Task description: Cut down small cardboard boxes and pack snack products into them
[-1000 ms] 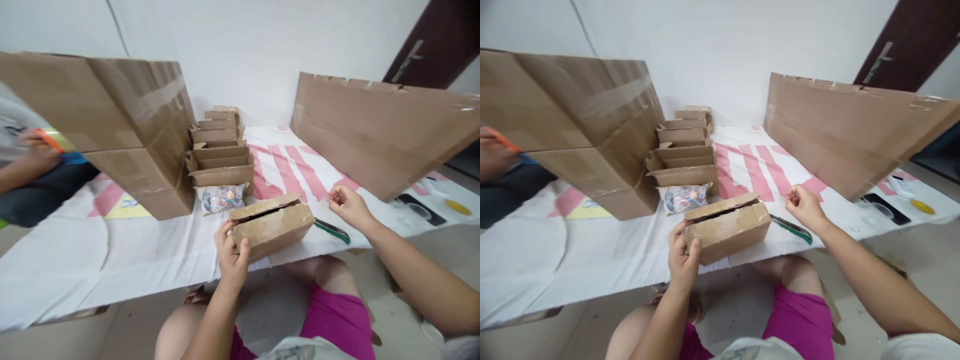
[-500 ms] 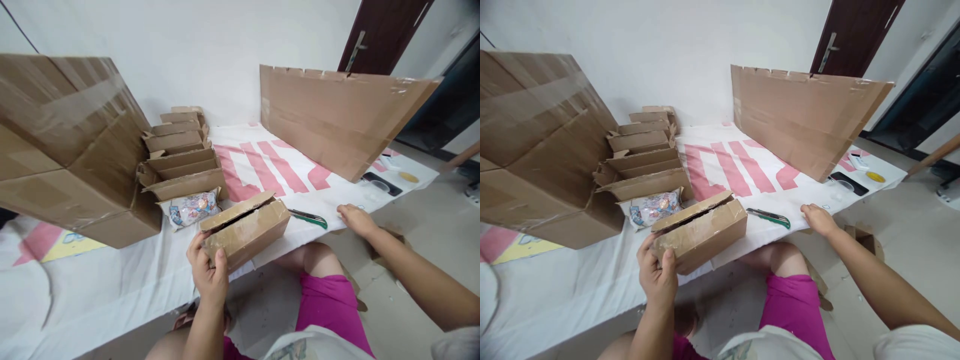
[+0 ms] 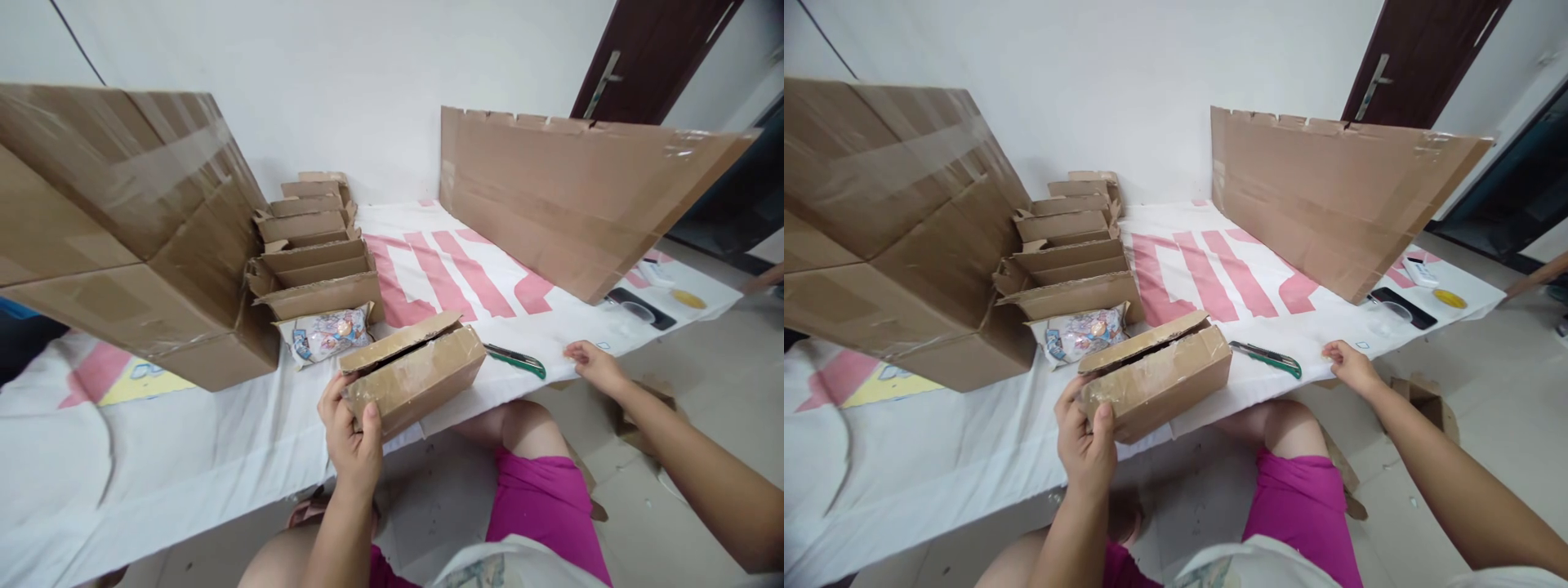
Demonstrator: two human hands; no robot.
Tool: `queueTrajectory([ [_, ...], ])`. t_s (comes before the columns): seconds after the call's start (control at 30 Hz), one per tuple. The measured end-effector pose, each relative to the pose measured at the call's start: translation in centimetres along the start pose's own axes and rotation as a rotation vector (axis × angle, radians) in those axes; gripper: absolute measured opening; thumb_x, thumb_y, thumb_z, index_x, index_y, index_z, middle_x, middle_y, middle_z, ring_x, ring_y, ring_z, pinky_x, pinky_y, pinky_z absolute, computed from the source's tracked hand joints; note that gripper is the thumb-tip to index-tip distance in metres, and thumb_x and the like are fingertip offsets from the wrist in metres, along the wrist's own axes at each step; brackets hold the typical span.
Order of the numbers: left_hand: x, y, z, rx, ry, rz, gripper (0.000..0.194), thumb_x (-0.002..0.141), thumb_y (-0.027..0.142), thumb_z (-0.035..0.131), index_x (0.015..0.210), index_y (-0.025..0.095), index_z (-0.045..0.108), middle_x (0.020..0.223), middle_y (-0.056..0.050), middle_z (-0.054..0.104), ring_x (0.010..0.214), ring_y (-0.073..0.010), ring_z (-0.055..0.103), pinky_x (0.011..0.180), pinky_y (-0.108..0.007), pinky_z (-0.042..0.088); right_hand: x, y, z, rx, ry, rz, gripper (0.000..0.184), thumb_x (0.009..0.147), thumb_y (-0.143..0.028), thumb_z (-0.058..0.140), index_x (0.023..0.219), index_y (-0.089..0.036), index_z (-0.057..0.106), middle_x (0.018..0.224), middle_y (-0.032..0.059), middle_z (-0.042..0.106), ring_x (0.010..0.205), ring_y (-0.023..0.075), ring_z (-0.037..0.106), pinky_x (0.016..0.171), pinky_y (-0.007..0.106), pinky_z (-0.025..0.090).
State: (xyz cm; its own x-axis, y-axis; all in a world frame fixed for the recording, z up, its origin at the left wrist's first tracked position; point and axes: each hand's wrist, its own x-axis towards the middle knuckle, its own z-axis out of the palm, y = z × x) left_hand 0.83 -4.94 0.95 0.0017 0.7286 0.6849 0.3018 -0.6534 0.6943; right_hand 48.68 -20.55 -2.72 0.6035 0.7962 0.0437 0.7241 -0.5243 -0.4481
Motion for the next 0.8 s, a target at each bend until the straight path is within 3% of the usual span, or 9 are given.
queueTrajectory([
  [0.13,0.0,0.1,-0.1,0.001,-0.005,-0.001,0.018,0.093,0.035,0.053,0.096,0.019,0.062,0.124,-0.012,0.058,0.127,-0.0268,0.049,0.108,-0.046,0.038,-0.1,0.4,0.0,0.044,0.027,0.028,0.042,0.06,-0.002,0.05,0.095,-0.023,0.06,0.102,0.0049,0.076,0.1,0.0181,0.072,0.088,0.029,0.056],
  [0.37,0.0,0.1,0.2,-0.022,0.01,0.021,0.015,0.093,0.032,0.053,0.096,0.019,0.061,0.123,-0.011,0.058,0.126,-0.0267,0.049,0.108,-0.047,0.038,-0.5,0.7,-0.7,0.033,0.114,0.053,0.043,0.063,-0.004,0.052,0.101,-0.023,0.059,0.093,0.0047,0.075,0.091,0.0201,0.073,0.085,0.032,0.056],
  [0.6,-0.1,0.0,0.0,-0.017,0.0,0.009,0.017,0.093,0.033,0.053,0.101,0.02,0.061,0.126,-0.011,0.056,0.128,-0.0269,0.048,0.109,-0.048,0.037,-0.3,1.0,-0.4,0.007,0.148,0.061,0.031,0.07,-0.005,0.049,0.095,-0.02,0.058,0.091,0.0072,0.074,0.085,0.0177,0.072,0.084,0.03,0.055],
  [0.8,0.0,0.1,0.1,-0.013,0.011,0.004,0.018,0.093,0.034,0.053,0.097,0.019,0.061,0.124,-0.012,0.057,0.127,-0.0274,0.049,0.108,-0.048,0.038,-0.1,1.3,-0.5,-0.074,0.155,0.057,0.015,0.078,-0.016,0.053,0.089,-0.022,0.059,0.088,0.005,0.075,0.085,0.02,0.072,0.079,0.032,0.054],
])
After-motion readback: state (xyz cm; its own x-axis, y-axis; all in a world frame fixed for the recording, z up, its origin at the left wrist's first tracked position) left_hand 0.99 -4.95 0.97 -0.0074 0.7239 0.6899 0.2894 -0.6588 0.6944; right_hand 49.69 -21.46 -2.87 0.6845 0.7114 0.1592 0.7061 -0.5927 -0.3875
